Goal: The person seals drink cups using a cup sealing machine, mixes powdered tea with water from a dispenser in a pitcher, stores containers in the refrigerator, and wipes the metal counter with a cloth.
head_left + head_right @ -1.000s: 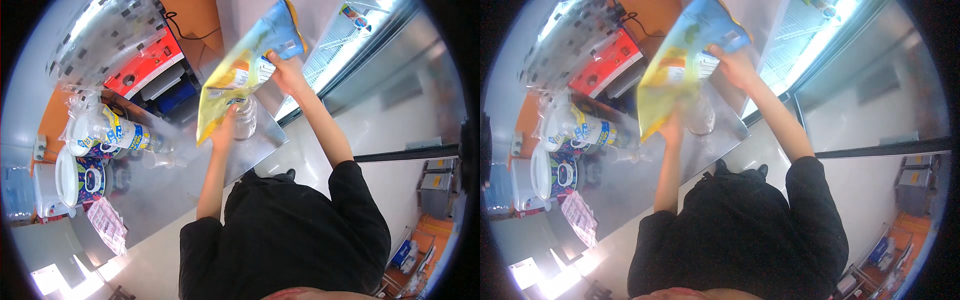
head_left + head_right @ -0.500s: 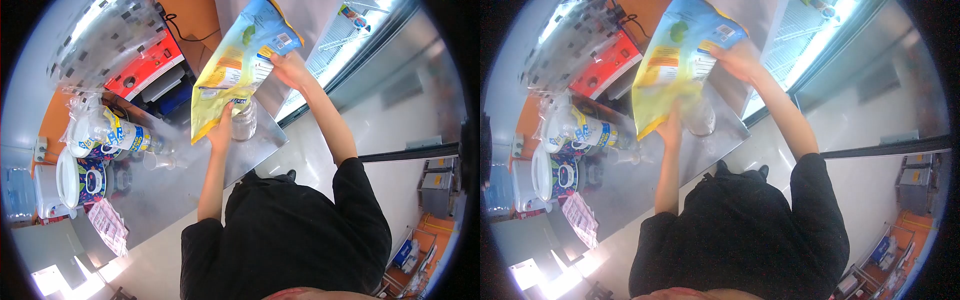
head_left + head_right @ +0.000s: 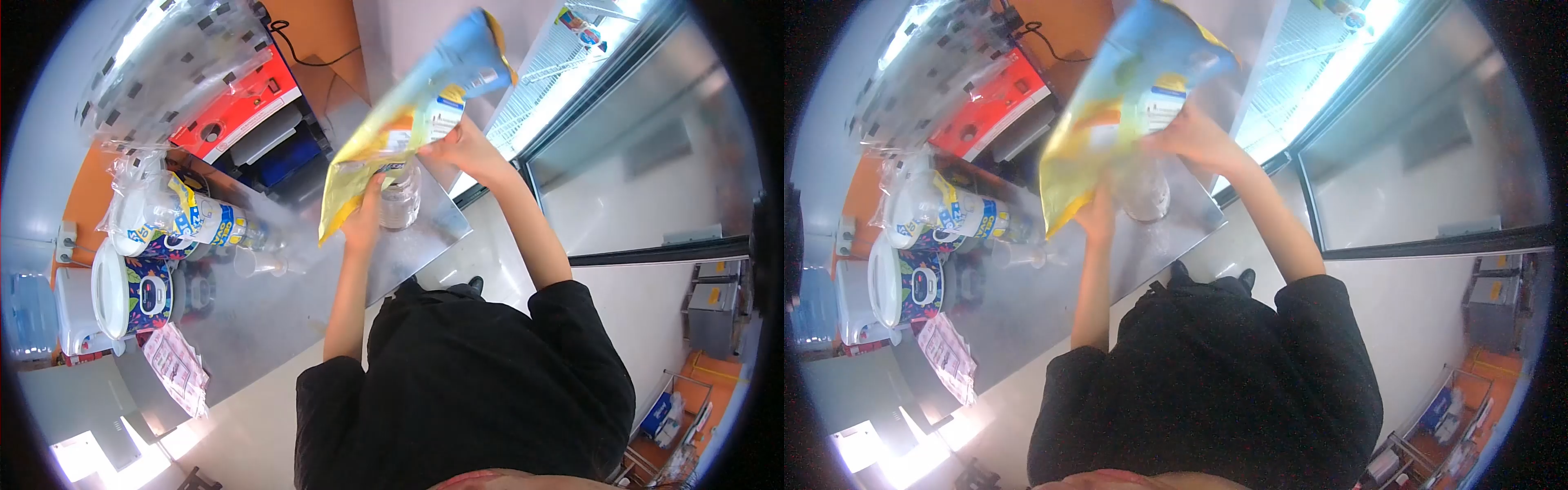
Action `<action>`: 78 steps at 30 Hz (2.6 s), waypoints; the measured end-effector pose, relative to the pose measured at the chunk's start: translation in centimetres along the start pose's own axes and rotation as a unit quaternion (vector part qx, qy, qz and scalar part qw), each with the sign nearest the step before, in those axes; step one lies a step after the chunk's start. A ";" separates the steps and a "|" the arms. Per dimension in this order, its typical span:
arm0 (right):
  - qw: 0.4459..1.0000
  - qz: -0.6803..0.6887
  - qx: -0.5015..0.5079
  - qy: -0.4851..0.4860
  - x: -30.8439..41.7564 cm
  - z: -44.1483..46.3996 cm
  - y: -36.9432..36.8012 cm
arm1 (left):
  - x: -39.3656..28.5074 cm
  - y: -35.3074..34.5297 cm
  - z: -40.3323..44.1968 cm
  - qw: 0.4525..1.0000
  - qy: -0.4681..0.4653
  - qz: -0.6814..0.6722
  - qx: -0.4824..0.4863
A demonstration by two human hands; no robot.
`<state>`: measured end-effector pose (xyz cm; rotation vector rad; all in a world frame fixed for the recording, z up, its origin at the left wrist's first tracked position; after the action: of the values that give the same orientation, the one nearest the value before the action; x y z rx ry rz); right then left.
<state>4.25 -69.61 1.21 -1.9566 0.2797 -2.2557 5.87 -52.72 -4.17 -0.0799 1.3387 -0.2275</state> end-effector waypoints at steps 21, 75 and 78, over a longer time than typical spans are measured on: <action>0.936 0.280 -0.154 0.145 0.2 5.4 -1.1 | 0.8 0.9 -0.8 0.994 -0.015 0.112 -0.004; 0.991 -0.083 -0.064 -0.081 -2.6 -13.3 2.0 | -19.9 3.2 4.3 0.827 -0.278 0.481 0.086; 0.962 -0.270 -0.042 -0.007 -5.5 -9.7 0.1 | -23.0 8.6 0.4 0.813 -0.222 0.538 -0.035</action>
<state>-4.60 -68.00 -5.41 -2.3142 -0.1932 -2.5706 2.45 -39.55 16.27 0.5367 0.7527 0.7700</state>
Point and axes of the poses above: each hand's wrist, its own z-axis towards the middle knuckle, its own y-axis out of the back of the hand, x = y × z, the point moved 2 cm from there along z, towards the middle knuckle, and after that the axes turned 2 degrees about z, right-handed, at the moved point
